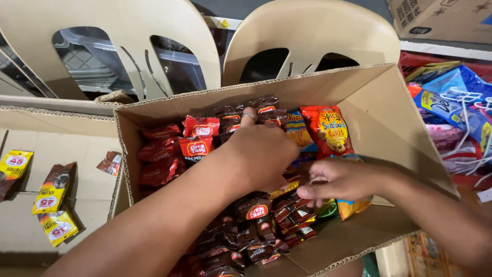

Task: Sorting coffee sachets into cardboard boxes and arranging condiment bottles on shelves.

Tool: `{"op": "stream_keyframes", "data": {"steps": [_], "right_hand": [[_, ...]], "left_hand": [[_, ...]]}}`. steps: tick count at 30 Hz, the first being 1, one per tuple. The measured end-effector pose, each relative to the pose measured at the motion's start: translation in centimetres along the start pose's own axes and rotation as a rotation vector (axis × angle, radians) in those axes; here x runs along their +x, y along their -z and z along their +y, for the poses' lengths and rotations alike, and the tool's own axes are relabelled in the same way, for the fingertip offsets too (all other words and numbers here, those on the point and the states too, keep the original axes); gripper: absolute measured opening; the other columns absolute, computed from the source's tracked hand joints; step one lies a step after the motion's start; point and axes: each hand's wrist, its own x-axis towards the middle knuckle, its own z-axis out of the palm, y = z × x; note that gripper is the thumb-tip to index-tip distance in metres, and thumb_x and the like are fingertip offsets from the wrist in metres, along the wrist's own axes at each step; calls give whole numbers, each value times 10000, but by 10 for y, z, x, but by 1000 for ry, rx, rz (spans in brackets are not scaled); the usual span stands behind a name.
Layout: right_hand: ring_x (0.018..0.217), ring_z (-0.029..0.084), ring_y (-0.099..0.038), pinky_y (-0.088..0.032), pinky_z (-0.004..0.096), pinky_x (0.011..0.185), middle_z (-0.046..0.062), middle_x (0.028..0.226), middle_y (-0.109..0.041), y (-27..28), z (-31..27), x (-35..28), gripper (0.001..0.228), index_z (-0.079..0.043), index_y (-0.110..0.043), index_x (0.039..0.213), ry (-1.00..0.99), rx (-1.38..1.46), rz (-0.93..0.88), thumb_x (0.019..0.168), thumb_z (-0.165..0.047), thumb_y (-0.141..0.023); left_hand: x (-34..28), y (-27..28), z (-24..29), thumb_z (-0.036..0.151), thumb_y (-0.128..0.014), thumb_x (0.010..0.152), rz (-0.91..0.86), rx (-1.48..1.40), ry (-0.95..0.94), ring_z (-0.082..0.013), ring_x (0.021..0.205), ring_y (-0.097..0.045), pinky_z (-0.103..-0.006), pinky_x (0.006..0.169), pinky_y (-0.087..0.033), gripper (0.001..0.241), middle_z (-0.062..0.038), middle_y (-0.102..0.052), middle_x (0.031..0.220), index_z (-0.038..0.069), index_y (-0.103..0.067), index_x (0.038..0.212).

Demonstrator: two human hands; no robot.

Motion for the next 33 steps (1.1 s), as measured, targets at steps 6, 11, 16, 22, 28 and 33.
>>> {"op": "stream_keyframes", "data": {"steps": [6, 11, 16, 22, 28, 33], "right_hand": [[874, 146, -776, -598, 325, 810, 65, 936, -819, 6, 15, 4, 557, 29, -715, 1042, 8, -37, -24, 891, -506, -686], [1001, 334, -781, -584, 454, 905, 175, 1130, -721, 11, 42, 1, 487, 59, -517, 1096, -38, 808, -78, 866, -334, -690], [1124, 213, -616, -432, 392, 1016, 77, 1187, -626, 22, 39, 0, 458, 2, -596, 1217, 58, 683, -362, 791, -125, -705], [934, 169, -662, -544, 361, 758, 51, 1033, -660, 24, 20, 11, 310, -33, -587, 1066, 18, 417, -31, 904, -294, -629], [771, 113, -611, -525, 273, 718, 14, 866, -715, 19, 7, 12, 477, -120, -702, 1096, 28, 19, 83, 992, -490, -418], [840, 91, -579, -511, 273, 760, 6, 887, -665, 18, 1, 7, 489, -44, -679, 1034, 176, -83, -4, 1026, -493, -486]], "left_hand": [[3, -9, 0, 354, -791, 763, 91, -75, -145, -342, 1101, -639, -760, 1037, -299, 326, -96, -729, 989, 168, -768, 1030], [7, -16, -1, 381, -762, 822, 70, 2, -119, -352, 1100, -654, -759, 1081, -296, 285, -122, -740, 972, 129, -784, 952], [6, -9, -7, 325, -712, 876, 69, -95, -93, -354, 1171, -599, -777, 1090, -242, 243, -146, -726, 1023, 116, -770, 985], [5, 1, -22, 202, -689, 853, 290, -127, -9, -272, 1202, -568, -763, 1059, -261, 239, -53, -720, 1081, 164, -731, 1085], [7, -13, -32, 152, -729, 791, 414, 44, -40, -284, 1226, -549, -719, 1055, -315, 289, -62, -716, 1111, 167, -757, 1078], [0, -1, -25, 282, -783, 765, 302, -10, -2, -285, 1254, -538, -678, 1107, -317, 392, -67, -708, 1107, 207, -749, 1149]]}}
